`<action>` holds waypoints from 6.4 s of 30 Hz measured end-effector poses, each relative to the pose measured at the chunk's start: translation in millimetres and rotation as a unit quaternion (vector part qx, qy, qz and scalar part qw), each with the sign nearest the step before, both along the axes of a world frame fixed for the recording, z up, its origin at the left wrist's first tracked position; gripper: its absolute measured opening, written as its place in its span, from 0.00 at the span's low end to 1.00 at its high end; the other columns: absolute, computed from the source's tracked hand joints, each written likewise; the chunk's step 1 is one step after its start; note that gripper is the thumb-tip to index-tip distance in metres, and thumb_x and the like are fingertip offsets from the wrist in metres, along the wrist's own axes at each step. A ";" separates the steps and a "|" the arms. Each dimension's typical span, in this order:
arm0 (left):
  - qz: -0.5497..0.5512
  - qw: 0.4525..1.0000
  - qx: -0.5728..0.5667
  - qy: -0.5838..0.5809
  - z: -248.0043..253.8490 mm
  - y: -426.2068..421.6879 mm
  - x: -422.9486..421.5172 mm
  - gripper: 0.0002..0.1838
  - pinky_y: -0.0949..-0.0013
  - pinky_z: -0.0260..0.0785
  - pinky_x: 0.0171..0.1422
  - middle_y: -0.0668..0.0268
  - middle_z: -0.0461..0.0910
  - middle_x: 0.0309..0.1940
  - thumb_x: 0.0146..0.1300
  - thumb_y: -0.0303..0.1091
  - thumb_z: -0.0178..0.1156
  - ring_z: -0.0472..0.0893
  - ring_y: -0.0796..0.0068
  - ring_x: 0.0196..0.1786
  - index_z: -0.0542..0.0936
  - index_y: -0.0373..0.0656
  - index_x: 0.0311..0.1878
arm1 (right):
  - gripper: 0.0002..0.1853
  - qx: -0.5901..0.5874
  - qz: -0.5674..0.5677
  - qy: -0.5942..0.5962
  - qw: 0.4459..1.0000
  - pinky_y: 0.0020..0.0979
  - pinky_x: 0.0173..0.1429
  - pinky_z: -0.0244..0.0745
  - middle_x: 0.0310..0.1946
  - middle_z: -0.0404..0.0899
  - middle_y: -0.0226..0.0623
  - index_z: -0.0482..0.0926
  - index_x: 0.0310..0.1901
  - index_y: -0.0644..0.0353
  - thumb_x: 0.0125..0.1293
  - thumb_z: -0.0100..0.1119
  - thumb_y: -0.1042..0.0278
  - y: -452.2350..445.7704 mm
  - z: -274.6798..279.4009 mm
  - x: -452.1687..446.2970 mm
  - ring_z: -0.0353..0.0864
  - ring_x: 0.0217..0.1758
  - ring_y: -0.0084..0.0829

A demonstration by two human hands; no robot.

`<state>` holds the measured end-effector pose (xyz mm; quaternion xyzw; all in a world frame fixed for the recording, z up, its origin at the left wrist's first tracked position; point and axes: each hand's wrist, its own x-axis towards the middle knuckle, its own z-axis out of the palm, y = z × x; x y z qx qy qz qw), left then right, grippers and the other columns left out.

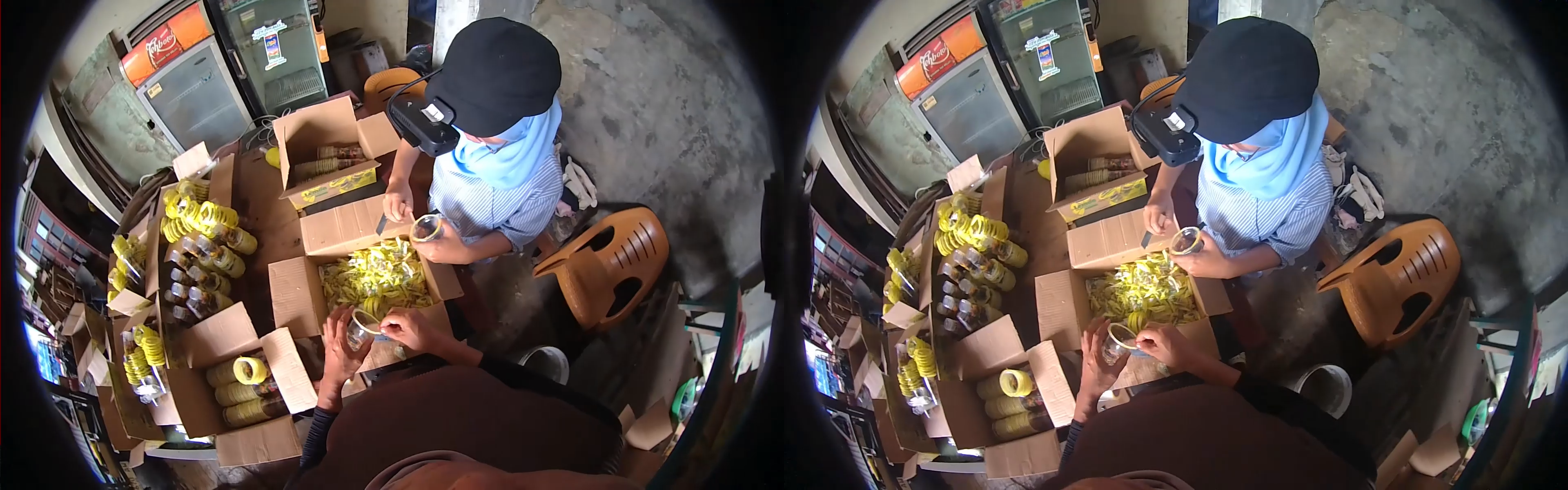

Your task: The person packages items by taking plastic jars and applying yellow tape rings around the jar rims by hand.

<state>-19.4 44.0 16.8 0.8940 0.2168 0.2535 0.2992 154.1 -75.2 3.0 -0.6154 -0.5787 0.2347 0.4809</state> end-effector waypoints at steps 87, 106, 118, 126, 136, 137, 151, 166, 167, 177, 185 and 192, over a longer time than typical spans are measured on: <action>-0.028 0.874 -0.465 -0.138 11.6 1.4 -10.2 0.39 0.68 0.76 0.55 0.59 0.81 0.47 0.57 0.34 0.73 0.81 0.70 0.52 0.63 0.34 0.68 | 0.10 0.069 -0.070 -0.028 0.995 0.29 0.41 0.77 0.36 0.81 0.38 0.82 0.42 0.63 0.59 0.61 0.85 8.9 43.5 -20.6 0.83 0.37 0.34; 0.089 0.948 -0.275 -0.131 -12.6 13.7 -40.9 0.41 0.70 0.75 0.55 0.61 0.82 0.46 0.45 0.27 0.77 0.81 0.73 0.50 0.68 0.38 0.64 | 0.21 -0.089 -0.032 -0.224 0.970 0.40 0.55 0.70 0.45 0.77 0.39 0.80 0.48 0.58 0.53 0.72 0.63 27.7 -63.7 -16.5 0.75 0.50 0.42; 0.126 0.959 -0.222 -0.127 -7.5 4.2 -40.2 0.42 0.65 0.74 0.56 0.58 0.82 0.45 0.44 0.30 0.78 0.82 0.64 0.50 0.67 0.39 0.63 | 0.06 -0.130 -0.034 -0.118 0.984 0.40 0.38 0.73 0.33 0.78 0.43 0.79 0.34 0.62 0.58 0.67 0.71 44.2 -78.9 5.4 0.79 0.33 0.43; 0.174 0.937 -0.247 -0.175 -18.0 -5.7 -36.7 0.37 0.65 0.74 0.58 0.57 0.74 0.52 0.52 0.28 0.75 0.79 0.66 0.54 0.64 0.38 0.61 | 0.08 -0.025 -0.085 0.037 0.995 0.31 0.36 0.73 0.30 0.77 0.39 0.79 0.42 0.64 0.60 0.63 0.78 22.2 -25.5 -24.6 0.77 0.30 0.33; 0.175 0.979 -0.055 -0.090 -25.6 -11.1 -29.4 0.13 0.60 0.79 0.53 0.56 0.71 0.57 0.52 0.23 0.70 0.75 0.55 0.59 0.81 0.40 0.42 | 0.10 0.035 -0.105 -0.090 0.990 0.36 0.40 0.75 0.33 0.76 0.38 0.80 0.41 0.61 0.56 0.64 0.80 7.6 8.2 -49.4 0.79 0.37 0.40; 0.175 0.980 -0.030 -0.089 -24.0 -11.5 -28.9 0.13 0.59 0.77 0.53 0.56 0.73 0.54 0.52 0.23 0.70 0.76 0.55 0.57 0.81 0.40 0.41 | 0.10 0.046 -0.107 -0.115 0.987 0.36 0.39 0.75 0.33 0.75 0.37 0.80 0.41 0.61 0.56 0.64 0.79 7.4 7.9 -50.1 0.79 0.36 0.39; 0.200 0.959 -0.140 -0.143 -22.5 -20.6 -19.3 0.08 0.58 0.71 0.56 0.59 0.75 0.39 0.50 0.19 0.70 0.77 0.54 0.56 0.83 0.39 0.34 | 0.10 0.045 -0.099 -0.209 0.972 0.39 0.41 0.74 0.32 0.71 0.40 0.78 0.40 0.62 0.55 0.63 0.77 23.4 -3.8 -52.8 0.76 0.38 0.42; 0.171 0.964 -0.109 -0.169 -20.3 -12.3 -20.8 0.14 0.58 0.70 0.59 0.59 0.76 0.44 0.47 0.17 0.70 0.76 0.58 0.53 0.84 0.42 0.38 | 0.09 0.076 -0.121 -0.168 0.975 0.37 0.36 0.73 0.30 0.73 0.37 0.80 0.39 0.60 0.56 0.65 0.77 15.5 11.7 -48.8 0.77 0.32 0.39; 0.155 0.970 -0.097 -0.160 -16.8 -12.6 -21.4 0.13 0.58 0.69 0.60 0.57 0.75 0.48 0.47 0.17 0.69 0.75 0.58 0.55 0.84 0.41 0.37 | 0.09 0.073 -0.123 -0.196 0.970 0.37 0.37 0.74 0.31 0.73 0.36 0.80 0.39 0.60 0.55 0.65 0.76 17.2 2.2 -47.6 0.77 0.34 0.39; 0.127 0.956 -0.191 -0.184 -44.7 -6.4 -23.0 0.11 0.64 0.73 0.61 0.58 0.66 0.56 0.53 0.18 0.69 0.73 0.61 0.61 0.82 0.39 0.39 | 0.09 0.085 -0.126 -0.205 0.967 0.39 0.36 0.73 0.29 0.71 0.38 0.80 0.39 0.59 0.55 0.65 0.76 21.6 -3.4 -46.5 0.77 0.34 0.40; 0.143 0.937 -0.222 -0.227 -31.5 -2.7 -26.4 0.23 0.61 0.76 0.63 0.57 0.59 0.61 0.50 0.17 0.70 0.67 0.61 0.66 0.76 0.37 0.51 | 0.11 0.018 -0.142 -0.017 0.990 0.30 0.34 0.76 0.32 0.78 0.41 0.78 0.44 0.63 0.59 0.63 0.80 22.1 -28.3 -37.3 0.81 0.31 0.34; 0.164 0.950 -0.124 -0.233 -5.6 1.9 -27.2 0.44 0.59 0.75 0.65 0.58 0.55 0.65 0.45 0.19 0.74 0.65 0.58 0.69 0.63 0.40 0.66 | 0.17 -0.112 -0.014 -0.060 0.992 0.34 0.37 0.75 0.27 0.82 0.37 0.78 0.47 0.60 0.55 0.70 0.73 19.4 -92.2 -25.4 0.83 0.31 0.33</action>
